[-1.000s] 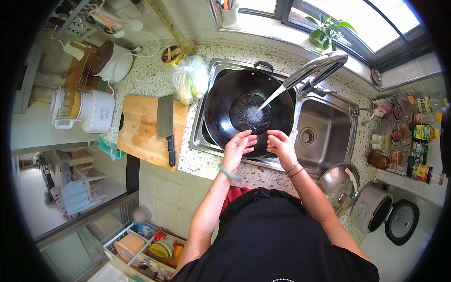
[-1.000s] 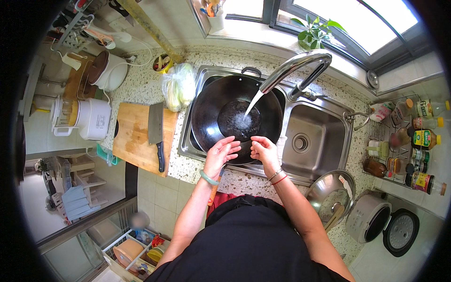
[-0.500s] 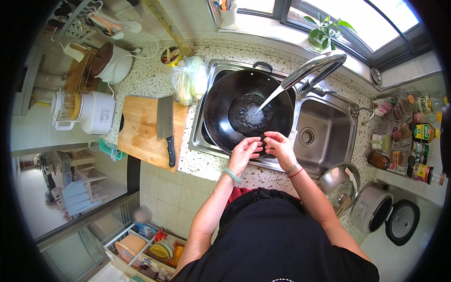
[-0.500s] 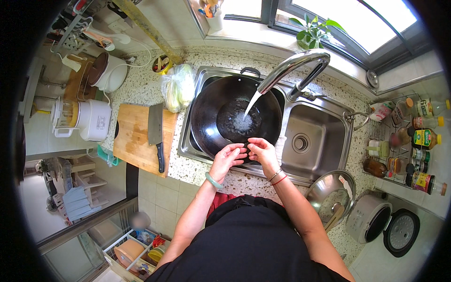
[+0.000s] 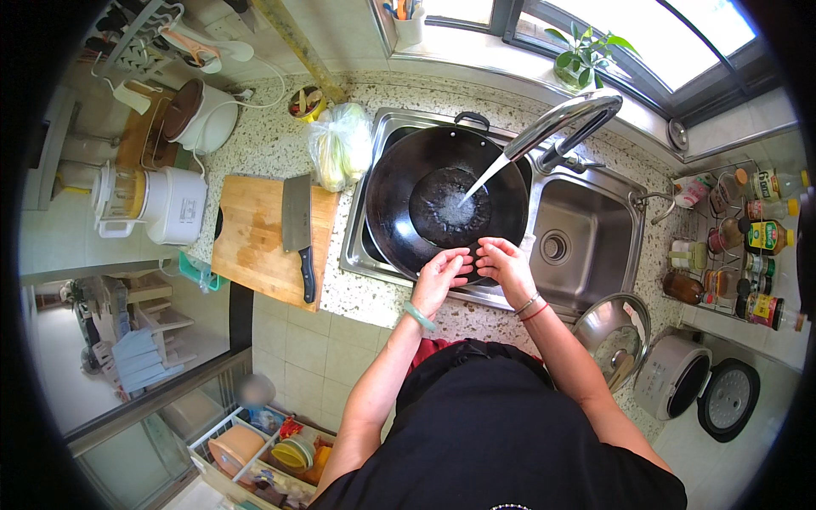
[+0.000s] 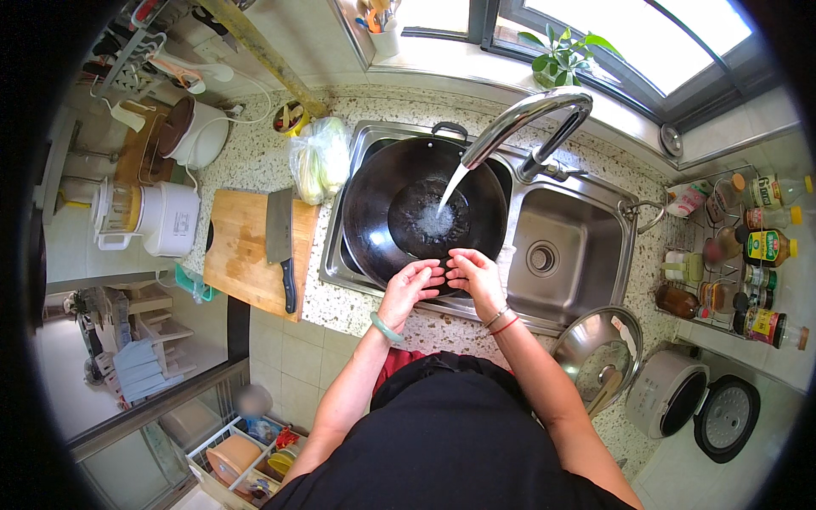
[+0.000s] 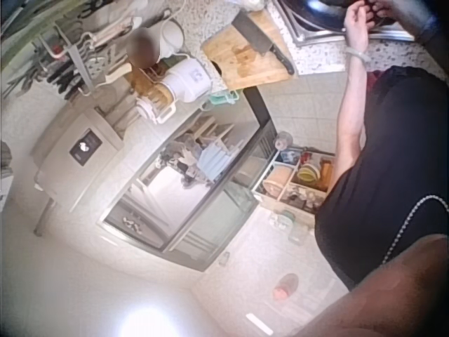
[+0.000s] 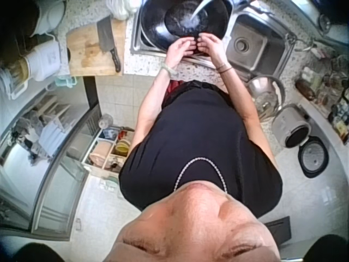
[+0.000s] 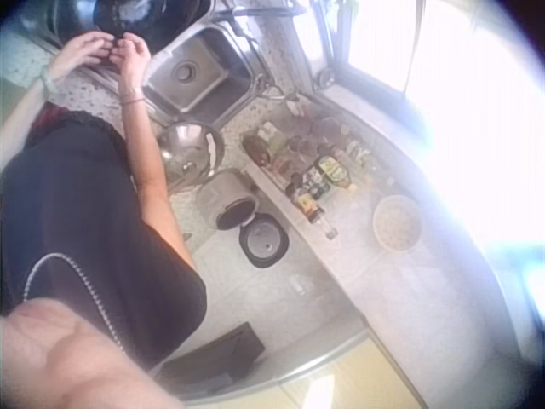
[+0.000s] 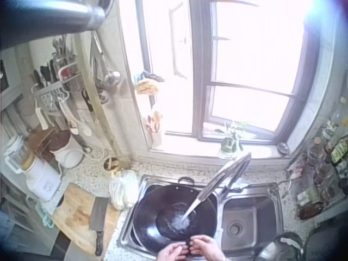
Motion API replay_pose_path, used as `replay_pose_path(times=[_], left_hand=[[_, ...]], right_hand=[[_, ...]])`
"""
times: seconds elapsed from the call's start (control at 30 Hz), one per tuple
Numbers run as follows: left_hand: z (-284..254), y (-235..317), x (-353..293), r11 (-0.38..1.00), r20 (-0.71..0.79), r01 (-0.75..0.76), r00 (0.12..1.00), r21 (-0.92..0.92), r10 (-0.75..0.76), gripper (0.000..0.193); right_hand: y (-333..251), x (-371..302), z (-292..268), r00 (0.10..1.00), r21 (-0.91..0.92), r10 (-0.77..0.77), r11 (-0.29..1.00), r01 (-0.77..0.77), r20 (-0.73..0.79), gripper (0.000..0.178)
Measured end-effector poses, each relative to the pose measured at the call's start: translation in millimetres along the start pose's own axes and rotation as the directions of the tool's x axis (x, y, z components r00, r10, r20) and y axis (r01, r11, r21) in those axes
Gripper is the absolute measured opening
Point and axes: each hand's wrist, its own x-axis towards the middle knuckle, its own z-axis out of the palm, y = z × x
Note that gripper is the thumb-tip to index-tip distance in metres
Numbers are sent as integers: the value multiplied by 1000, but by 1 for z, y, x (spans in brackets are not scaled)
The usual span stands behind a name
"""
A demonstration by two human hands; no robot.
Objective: The person retrieves a glass kettle from a water dispenser, walks to the kitchen, and pours water into a blender containing chopped orange pieces. They secure the blender lid, plug it in, and set the timer. Afterward, they return the kettle to the dispenser and wash a wok in the sink.
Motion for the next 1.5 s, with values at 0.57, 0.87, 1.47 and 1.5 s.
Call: replay_pose_path(times=[0.57,0.87,1.47,1.5], left_hand=[[0,-1,0,1000,9,8,1000,29,-8,34],[1,1,3,1000,3,13,1000,27,-13,35],[5,-2,3,999,10,30,999,38,-30,34],[5,-1,3,999,11,33,999,39,-33,34]], right_hand=[[-6,-3,-2,997,0,13,1000,-13,70,40],[-6,1,-3,996,18,8,1000,-10,84,43],[-6,-2,-6,997,31,20,999,-23,70,43],[-6,-2,-7,997,32,22,999,-24,69,42]])
